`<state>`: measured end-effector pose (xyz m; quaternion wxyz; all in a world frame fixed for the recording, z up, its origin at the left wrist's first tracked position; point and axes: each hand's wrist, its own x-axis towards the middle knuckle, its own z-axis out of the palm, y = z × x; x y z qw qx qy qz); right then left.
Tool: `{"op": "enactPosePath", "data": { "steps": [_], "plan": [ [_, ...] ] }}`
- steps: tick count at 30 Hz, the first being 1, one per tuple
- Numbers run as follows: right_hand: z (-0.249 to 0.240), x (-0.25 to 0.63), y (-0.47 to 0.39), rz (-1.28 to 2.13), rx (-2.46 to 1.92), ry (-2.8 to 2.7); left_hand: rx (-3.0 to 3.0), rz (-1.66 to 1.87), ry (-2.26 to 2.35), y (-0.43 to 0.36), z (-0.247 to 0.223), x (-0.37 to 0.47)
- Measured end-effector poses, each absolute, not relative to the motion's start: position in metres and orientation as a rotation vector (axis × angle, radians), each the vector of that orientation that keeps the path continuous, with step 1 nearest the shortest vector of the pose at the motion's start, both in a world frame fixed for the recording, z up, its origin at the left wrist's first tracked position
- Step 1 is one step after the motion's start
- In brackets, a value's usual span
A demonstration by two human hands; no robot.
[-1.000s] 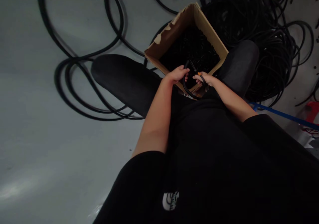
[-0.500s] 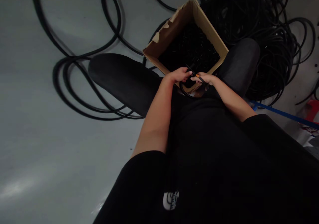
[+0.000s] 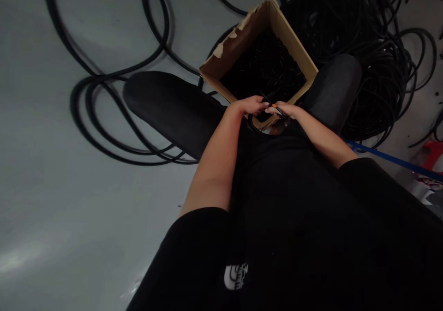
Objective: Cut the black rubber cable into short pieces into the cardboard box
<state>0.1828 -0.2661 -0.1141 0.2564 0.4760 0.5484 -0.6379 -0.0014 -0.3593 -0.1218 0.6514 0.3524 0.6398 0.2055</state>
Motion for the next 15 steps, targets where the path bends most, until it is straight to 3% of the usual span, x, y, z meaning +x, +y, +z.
{"op": "enactPosePath", "data": {
  "steps": [7,15],
  "plan": [
    [-0.109,0.183,-0.266,-1.583,1.347,1.736,0.656,0.437,1.451,-0.361,-0.128,-0.008],
    [-0.117,0.187,-0.257,-1.58,1.417,1.648,0.659,0.541,1.54,-0.364,-0.141,-0.008]
  ]
}}
